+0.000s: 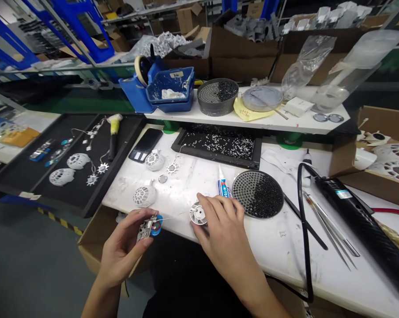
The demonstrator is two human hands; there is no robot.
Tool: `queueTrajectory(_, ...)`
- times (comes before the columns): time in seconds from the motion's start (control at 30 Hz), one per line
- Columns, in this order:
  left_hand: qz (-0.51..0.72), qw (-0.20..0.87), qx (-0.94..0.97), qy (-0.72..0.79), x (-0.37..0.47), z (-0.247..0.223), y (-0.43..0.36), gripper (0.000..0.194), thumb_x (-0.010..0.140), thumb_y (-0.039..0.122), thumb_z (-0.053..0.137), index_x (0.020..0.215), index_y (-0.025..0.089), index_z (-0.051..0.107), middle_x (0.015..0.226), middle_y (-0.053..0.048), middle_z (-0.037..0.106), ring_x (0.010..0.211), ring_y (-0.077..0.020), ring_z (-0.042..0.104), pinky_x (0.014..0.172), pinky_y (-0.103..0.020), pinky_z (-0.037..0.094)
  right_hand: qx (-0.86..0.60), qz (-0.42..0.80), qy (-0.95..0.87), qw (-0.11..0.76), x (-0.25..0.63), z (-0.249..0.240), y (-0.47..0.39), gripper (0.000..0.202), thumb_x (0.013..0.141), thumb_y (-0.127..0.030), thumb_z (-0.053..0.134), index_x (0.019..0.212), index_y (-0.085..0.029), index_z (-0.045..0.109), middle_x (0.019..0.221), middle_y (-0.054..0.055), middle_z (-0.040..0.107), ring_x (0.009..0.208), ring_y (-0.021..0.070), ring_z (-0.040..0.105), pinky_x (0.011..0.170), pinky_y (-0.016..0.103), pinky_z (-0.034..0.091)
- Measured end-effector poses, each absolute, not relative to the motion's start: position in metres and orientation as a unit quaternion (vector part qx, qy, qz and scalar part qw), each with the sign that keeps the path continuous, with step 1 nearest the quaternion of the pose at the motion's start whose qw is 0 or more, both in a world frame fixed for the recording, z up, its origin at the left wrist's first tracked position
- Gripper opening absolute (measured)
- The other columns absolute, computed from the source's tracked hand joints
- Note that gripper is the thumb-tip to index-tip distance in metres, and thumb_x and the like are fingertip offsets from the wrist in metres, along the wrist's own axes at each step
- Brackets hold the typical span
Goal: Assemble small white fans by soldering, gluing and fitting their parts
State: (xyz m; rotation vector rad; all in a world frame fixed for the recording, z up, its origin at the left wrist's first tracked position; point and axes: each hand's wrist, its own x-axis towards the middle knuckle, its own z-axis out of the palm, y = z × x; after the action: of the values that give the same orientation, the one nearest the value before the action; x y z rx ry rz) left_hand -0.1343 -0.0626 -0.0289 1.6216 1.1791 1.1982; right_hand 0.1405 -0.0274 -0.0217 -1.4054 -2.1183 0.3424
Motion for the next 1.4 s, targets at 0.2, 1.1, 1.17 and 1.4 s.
queueTrajectory(0.2,0.493,0.357,0.61,0.507,-0.14,-0.025,-0.066,0.055,0.096,0.009,0.071,0.145,0.03,0.062,0.14,-0.007,0.069,0.134,-0.0194,0.065,0.118,-0.029,0.052,-0.458,0.237,-0.787,0.339,0.147,-0.014,-0.03,0.046,0.101,-0.025,0.07,0.144,-0.031,0.055,0.14,0.006,0.063,0.131,0.0261,0.058,0.115,0.047,0.041)
queueTrajectory(1.1,0.225,0.073,0.858,0.455,-0.076,-0.001,-0.015,0.066,0.099,0.021,0.065,0.16,0.023,0.04,0.16,-0.013,0.056,0.149,-0.0335,0.049,0.13,-0.059,0.028,-0.601,0.226,-0.659,0.391,0.124,-0.013,-0.02,0.05,0.092,-0.06,0.072,0.122,-0.022,0.059,0.102,0.006,0.076,0.089,0.0276,0.075,0.078,0.041,0.061)
queueTrajectory(1.17,0.234,0.075,0.876,0.414,-0.069,0.0,-0.011,0.068,0.1,0.02,0.063,0.162,0.021,0.036,0.157,-0.013,0.059,0.15,-0.0312,0.048,0.132,-0.058,0.023,-0.601,0.231,-0.66,0.388,0.126,-0.013,-0.018,0.048,0.094,-0.062,0.07,0.12,-0.023,0.06,0.103,0.006,0.076,0.088,0.0269,0.076,0.076,0.04,0.06)
queueTrajectory(1.4,0.319,0.041,0.844,0.429,-0.054,-0.014,0.005,0.049,0.097,0.03,0.066,0.144,0.023,0.055,0.129,-0.012,0.072,0.128,-0.0311,0.064,0.124,-0.055,0.032,-0.572,0.247,-0.658,0.423,0.134,-0.019,-0.026,0.058,0.097,-0.056,0.07,0.139,-0.022,0.05,0.113,0.009,0.073,0.094,0.0236,0.074,0.079,0.036,0.062)
